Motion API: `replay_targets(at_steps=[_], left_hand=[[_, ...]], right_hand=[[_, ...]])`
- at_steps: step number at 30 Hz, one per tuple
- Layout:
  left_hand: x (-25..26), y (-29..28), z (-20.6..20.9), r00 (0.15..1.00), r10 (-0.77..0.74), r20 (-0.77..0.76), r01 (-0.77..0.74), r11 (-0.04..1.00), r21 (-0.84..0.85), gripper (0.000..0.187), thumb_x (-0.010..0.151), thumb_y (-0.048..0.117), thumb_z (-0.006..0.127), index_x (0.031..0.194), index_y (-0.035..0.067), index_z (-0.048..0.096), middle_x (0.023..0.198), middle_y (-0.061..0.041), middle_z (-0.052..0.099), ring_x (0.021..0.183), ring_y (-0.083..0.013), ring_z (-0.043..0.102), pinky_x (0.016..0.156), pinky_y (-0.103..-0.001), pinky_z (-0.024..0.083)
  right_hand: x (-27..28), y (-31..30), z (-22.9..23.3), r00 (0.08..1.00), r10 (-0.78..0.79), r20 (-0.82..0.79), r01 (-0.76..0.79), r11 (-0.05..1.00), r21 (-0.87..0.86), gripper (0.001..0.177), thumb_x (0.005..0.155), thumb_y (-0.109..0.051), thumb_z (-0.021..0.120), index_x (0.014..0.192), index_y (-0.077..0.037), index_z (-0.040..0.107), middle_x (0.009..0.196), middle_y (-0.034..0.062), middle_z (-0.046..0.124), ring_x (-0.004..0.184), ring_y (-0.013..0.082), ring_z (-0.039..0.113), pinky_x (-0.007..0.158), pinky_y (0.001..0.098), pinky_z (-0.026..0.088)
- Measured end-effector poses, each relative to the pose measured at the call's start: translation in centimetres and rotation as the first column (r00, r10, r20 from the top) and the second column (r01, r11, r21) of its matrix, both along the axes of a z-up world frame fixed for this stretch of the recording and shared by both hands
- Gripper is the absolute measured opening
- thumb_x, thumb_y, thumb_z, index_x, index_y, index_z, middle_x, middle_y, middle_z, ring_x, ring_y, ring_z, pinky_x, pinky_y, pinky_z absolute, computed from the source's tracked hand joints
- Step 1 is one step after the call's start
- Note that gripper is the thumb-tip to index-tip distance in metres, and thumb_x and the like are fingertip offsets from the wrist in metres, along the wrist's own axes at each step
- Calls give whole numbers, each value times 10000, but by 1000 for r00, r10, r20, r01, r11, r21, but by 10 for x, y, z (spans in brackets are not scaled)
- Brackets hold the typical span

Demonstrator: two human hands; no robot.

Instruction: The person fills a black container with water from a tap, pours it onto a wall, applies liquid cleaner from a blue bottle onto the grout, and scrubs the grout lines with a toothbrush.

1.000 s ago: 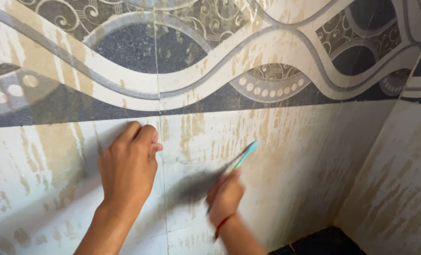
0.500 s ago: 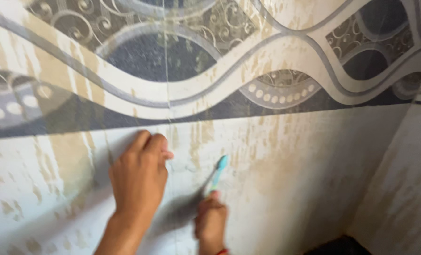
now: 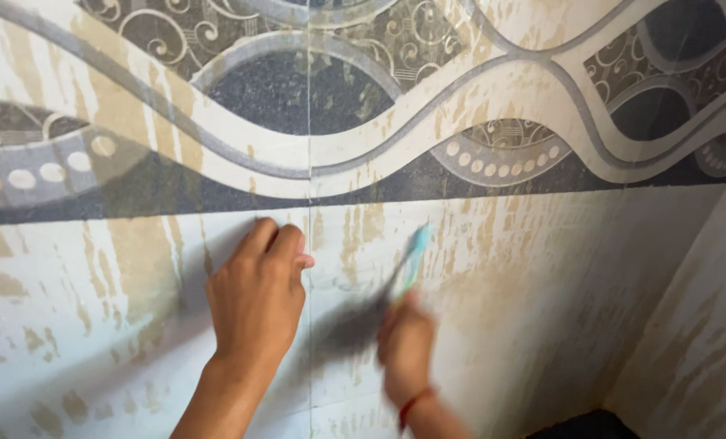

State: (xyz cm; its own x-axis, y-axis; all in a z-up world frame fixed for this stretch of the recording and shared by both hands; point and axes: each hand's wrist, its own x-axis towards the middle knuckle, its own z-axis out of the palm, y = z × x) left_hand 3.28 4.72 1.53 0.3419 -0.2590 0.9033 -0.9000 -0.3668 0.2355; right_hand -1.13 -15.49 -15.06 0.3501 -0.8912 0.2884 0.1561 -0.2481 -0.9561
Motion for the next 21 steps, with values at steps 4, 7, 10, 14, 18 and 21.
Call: replay_targets(at_steps=[4,7,10,14,18,21], left_hand=[[0,-1,1,1000,16,26,-16,1000,-9,115,836,99,750,830,86,636,836,-44,630,762,-285,677,565,-478,488],[0,0,1,1000,10,26,-10,1000,-8,119,821,111,755,826,87,639,827,-45,627,757,-286,674,561,-479,487],[3,2,0,1000,-5,9,5,1000,7,143,818,126,762,812,79,627,820,-44,622,760,-278,677,557,-472,491],[5,1,-2,998,-23,61,25,999,-25,141,822,92,757,817,80,617,833,-46,617,773,-282,675,557,-467,490],[3,5,-2,999,-23,34,23,1000,-2,143,826,83,758,822,83,615,820,-44,614,763,-281,674,554,-471,485],[7,8,0,998,-46,-32,47,998,42,141,822,55,743,825,80,605,822,-31,618,773,-269,684,543,-469,483]], right_hand=[[-1,2,12,1000,-15,26,19,985,-172,601,1077,-378,372,584,-59,498,482,88,465,421,183,409,423,389,320],[6,14,-8,953,-282,-114,141,740,-657,579,1105,-329,393,626,-28,513,536,132,491,475,210,420,482,424,345],[-18,6,-2,979,-149,-138,74,896,-437,579,1055,-388,477,678,39,586,557,208,531,532,230,457,519,451,402],[-20,-4,29,1000,-13,-17,9,982,-189,673,1154,-431,462,762,111,531,713,317,477,614,308,401,582,536,352],[-26,30,2,973,-55,-222,-58,879,-473,550,1033,-431,496,781,27,666,683,242,652,594,354,622,622,455,515],[-44,11,9,922,-204,-330,-24,819,-573,375,889,-348,559,1004,-101,817,797,254,707,695,410,674,598,479,517]])
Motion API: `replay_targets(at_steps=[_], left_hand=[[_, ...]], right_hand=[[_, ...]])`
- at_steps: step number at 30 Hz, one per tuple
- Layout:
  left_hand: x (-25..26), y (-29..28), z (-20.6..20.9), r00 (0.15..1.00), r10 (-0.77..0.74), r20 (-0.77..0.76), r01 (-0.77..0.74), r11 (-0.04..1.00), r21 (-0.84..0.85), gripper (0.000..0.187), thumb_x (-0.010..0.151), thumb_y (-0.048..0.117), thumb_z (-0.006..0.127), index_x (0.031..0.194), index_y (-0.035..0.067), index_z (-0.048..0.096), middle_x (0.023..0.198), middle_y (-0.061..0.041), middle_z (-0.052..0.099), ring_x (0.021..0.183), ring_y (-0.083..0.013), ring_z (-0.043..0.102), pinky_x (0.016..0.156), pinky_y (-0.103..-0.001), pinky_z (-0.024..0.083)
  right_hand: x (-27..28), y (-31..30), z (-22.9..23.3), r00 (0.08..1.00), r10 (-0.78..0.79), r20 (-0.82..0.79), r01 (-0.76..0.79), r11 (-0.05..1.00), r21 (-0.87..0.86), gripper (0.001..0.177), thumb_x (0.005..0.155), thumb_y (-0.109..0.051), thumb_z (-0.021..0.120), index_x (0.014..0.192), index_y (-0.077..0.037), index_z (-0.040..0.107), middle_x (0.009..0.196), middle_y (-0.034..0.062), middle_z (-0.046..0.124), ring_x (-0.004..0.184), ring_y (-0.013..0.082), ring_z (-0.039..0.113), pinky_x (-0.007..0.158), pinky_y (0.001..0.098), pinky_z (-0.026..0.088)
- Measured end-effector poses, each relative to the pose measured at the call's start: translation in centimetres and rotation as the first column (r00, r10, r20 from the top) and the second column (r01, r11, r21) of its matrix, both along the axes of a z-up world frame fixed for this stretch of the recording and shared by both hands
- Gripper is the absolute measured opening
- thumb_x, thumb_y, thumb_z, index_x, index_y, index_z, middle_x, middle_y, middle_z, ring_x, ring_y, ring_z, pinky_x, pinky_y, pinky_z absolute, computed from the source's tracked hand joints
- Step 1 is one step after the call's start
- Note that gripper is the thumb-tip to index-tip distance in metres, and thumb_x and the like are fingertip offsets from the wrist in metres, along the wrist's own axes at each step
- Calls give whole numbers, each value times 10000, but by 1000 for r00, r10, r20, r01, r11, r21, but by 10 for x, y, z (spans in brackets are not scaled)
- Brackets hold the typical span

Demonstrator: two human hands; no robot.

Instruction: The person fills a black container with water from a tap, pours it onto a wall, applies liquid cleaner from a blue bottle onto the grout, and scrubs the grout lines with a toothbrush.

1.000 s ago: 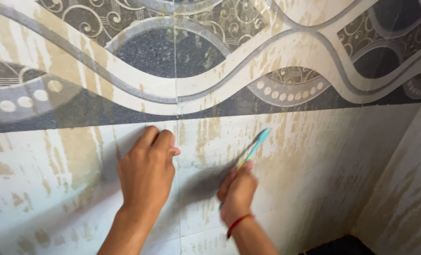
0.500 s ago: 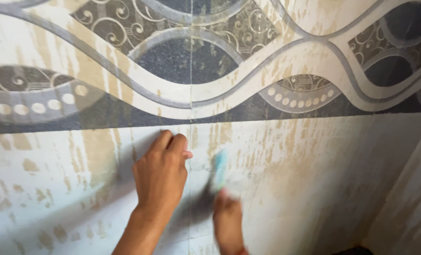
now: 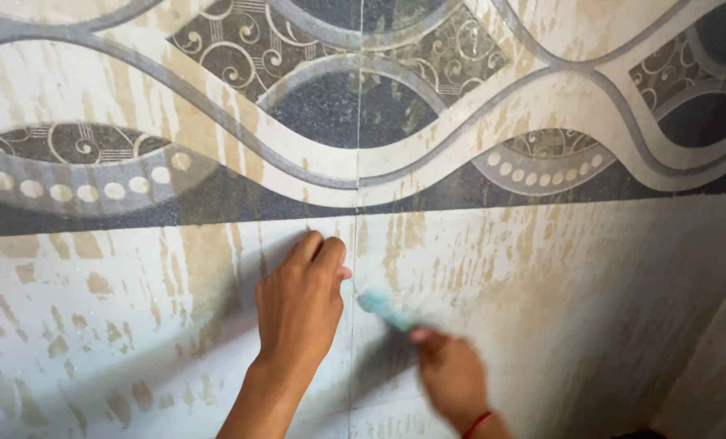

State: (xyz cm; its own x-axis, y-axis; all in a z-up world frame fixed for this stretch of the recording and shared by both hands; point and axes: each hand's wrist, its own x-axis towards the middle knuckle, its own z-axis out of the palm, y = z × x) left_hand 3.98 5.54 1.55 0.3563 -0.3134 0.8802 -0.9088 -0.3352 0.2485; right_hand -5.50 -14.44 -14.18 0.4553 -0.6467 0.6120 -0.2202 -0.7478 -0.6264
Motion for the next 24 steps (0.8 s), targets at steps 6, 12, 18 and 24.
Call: replay_targets(at_steps=[6,12,18,24], left_hand=[[2,4,1,998,-66,8,65,998,16,136,824,37,735,860,81,612,860,-35,634,787,-270,693,546,-464,490],[10,23,7,994,-110,7,109,990,91,97,841,40,711,893,97,652,871,-30,660,741,-285,694,593,-445,527],[12,14,-2,996,-79,42,76,994,75,110,831,-15,674,863,90,663,849,-30,657,743,-278,695,599,-444,528],[17,16,-31,986,-100,132,87,991,101,126,821,-39,659,852,83,662,861,-50,638,762,-284,679,588,-446,526]], right_hand=[[-4,-33,41,972,101,213,-131,982,134,442,1106,-341,563,851,1,678,752,296,628,790,505,573,640,521,522],[-46,-31,25,857,-145,-495,19,968,-250,267,885,-358,571,1008,-274,792,790,132,746,781,372,707,676,513,544],[-40,-62,35,1000,-6,14,5,999,40,214,973,-248,559,974,-188,764,746,157,726,689,327,693,614,488,567],[-50,-17,12,844,-86,-529,-109,938,-328,155,862,-327,661,945,-275,782,736,92,741,674,356,706,583,509,538]])
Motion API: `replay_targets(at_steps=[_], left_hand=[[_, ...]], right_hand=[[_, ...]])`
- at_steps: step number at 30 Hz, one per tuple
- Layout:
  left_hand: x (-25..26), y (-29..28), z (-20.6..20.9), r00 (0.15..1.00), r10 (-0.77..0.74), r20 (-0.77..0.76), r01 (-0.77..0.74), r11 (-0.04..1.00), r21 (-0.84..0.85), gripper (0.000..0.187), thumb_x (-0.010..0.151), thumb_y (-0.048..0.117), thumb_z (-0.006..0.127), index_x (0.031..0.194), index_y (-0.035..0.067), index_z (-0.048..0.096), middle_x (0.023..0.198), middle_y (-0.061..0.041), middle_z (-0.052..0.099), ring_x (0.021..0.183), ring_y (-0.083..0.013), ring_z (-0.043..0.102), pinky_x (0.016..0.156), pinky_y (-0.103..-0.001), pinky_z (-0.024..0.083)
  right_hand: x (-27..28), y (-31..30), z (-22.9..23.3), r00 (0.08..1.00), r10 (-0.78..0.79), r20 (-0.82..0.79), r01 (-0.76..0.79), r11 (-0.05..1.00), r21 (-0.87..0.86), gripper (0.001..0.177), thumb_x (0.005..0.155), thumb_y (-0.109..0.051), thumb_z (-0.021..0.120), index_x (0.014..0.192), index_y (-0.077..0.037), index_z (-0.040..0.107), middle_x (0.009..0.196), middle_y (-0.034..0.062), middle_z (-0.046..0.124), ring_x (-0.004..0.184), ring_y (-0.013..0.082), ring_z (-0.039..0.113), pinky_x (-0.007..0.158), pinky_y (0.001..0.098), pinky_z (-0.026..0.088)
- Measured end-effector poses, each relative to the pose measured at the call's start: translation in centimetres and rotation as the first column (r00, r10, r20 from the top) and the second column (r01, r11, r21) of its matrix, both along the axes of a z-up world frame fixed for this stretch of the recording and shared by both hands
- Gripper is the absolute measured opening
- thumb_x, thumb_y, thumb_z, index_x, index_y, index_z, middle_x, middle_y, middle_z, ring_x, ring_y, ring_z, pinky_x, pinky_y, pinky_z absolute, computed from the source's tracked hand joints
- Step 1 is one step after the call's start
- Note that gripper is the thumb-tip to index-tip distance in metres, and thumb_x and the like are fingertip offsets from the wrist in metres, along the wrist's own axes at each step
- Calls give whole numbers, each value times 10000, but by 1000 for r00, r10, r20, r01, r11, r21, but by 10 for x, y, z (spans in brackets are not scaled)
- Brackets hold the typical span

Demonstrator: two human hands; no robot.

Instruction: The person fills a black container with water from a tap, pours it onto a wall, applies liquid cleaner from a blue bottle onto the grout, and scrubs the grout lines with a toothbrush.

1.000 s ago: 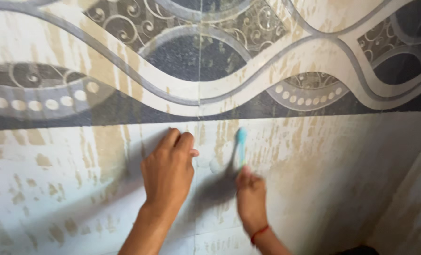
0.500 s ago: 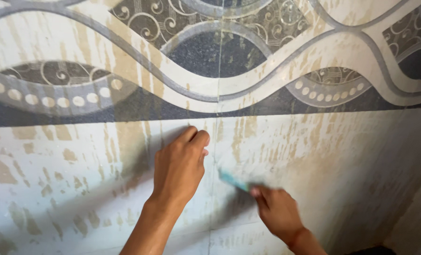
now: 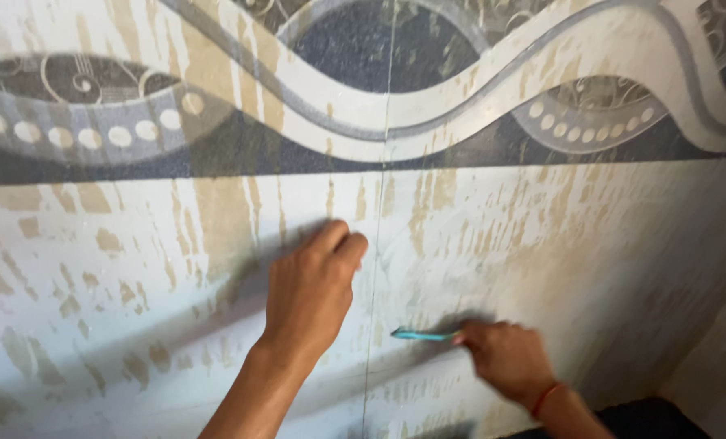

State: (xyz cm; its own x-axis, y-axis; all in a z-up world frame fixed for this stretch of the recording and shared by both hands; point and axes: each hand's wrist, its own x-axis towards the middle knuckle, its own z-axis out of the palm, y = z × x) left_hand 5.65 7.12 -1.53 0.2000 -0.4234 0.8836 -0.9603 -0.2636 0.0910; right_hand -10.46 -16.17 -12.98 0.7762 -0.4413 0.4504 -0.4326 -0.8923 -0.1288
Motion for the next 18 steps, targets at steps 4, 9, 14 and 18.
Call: replay_targets(at_steps=[4,9,14,18], left_hand=[[3,2,-22,999,-20,31,15,989,144,207,754,-109,601,845,70,651,872,-48,610,824,-248,676,567,-430,522],[2,-3,-30,999,-13,48,8,993,120,197,755,-99,614,859,64,652,892,-44,606,826,-242,673,541,-421,510],[2,-1,-32,997,-67,35,64,996,59,119,776,-23,681,832,79,658,861,-39,596,787,-231,663,537,-417,498],[4,-4,-36,997,-69,43,67,996,53,119,799,-29,680,839,81,660,868,-35,596,789,-214,662,555,-400,506]], right_hand=[[-2,-6,15,964,-221,-147,227,974,26,222,1003,-417,563,964,-285,737,658,94,711,609,316,711,612,480,552],[11,25,-25,994,89,-64,-90,996,-10,253,922,-411,650,811,-206,749,659,106,708,639,357,681,578,508,516],[17,13,2,999,-1,51,2,1000,-18,179,903,-333,624,895,-251,782,644,127,707,625,378,670,562,526,513],[15,25,-15,1000,29,5,-30,996,88,209,891,-291,612,955,-286,811,634,135,699,568,369,675,548,489,537]])
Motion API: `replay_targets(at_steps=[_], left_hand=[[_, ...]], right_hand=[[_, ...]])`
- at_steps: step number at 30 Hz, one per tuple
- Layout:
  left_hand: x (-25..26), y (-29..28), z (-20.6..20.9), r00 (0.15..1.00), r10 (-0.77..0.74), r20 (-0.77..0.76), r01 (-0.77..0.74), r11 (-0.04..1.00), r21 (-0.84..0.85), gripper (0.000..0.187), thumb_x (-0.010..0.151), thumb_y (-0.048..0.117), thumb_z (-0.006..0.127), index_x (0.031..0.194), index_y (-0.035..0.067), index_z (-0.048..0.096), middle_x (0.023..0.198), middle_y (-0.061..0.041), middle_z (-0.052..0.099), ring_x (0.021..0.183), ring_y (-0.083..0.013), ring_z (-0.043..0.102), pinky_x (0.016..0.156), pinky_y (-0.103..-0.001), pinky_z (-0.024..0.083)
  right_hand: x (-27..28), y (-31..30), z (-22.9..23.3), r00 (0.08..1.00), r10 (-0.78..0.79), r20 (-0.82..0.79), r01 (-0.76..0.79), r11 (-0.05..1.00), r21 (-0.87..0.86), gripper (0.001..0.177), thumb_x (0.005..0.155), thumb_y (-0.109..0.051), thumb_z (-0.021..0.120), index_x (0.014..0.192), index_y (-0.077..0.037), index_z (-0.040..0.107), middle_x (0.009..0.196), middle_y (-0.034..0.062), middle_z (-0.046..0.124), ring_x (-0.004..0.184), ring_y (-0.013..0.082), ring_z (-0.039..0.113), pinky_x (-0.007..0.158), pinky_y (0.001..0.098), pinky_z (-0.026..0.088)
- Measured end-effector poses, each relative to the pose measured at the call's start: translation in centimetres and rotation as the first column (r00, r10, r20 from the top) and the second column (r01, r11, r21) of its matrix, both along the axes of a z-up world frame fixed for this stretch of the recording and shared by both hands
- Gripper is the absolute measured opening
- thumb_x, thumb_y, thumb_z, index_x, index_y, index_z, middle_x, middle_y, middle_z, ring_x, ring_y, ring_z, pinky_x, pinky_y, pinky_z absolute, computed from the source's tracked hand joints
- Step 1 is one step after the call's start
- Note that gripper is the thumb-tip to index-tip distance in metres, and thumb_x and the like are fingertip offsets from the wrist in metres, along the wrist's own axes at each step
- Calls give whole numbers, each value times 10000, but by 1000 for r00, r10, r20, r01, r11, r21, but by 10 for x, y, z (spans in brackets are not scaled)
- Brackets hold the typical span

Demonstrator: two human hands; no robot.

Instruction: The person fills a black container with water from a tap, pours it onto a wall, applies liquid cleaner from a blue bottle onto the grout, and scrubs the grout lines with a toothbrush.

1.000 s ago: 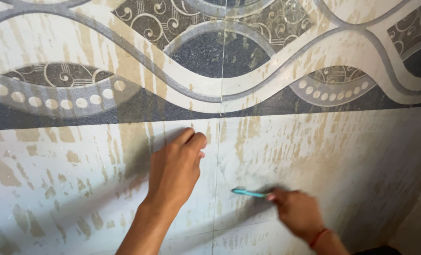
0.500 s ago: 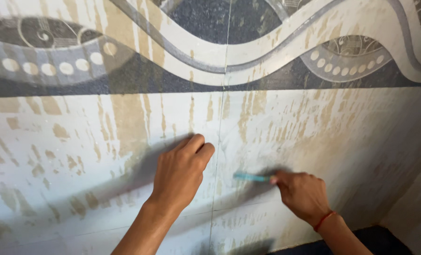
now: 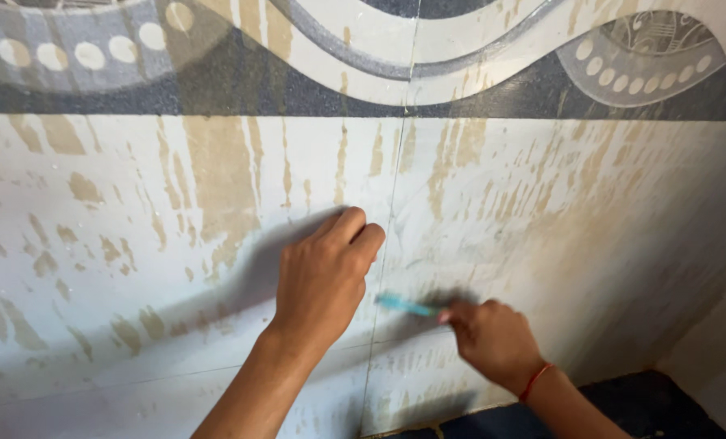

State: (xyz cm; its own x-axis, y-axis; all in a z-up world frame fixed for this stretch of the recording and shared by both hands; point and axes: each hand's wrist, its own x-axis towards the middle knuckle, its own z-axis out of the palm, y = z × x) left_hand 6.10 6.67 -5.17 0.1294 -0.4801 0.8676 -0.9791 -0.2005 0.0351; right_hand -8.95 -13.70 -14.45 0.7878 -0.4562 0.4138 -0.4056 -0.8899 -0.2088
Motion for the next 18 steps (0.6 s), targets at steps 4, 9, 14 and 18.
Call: replay_targets(at_steps=[4,9,14,18], left_hand=[[0,1,-5,1000,5,7,-5,1000,-4,117,794,-23,690,852,77,669,863,-28,599,791,-199,664,545,-389,507],[-1,0,-8,1000,11,10,-11,1000,-7,128,794,-35,680,854,78,674,867,-23,604,810,-192,668,542,-382,510],[-3,4,-7,1000,21,4,-21,999,28,114,795,-26,676,831,81,664,861,-33,603,808,-209,659,537,-394,504],[-4,3,-7,999,1,37,0,1000,-3,129,771,-31,667,833,81,656,872,-30,601,831,-207,661,576,-388,521]], right_hand=[[-8,2,4,995,88,-38,-92,989,-112,183,870,-311,660,906,-259,831,611,143,688,544,380,648,497,510,504],[-7,-13,33,994,-88,68,87,996,12,263,977,-325,575,957,-184,796,553,161,647,493,359,599,524,483,494],[-11,-30,-1,997,23,-72,-27,997,-68,233,938,-343,617,899,-203,800,581,99,691,518,313,645,510,452,512],[-26,-48,16,972,-70,-225,35,987,-157,246,915,-310,588,1001,-311,819,623,72,719,534,283,674,548,449,538]])
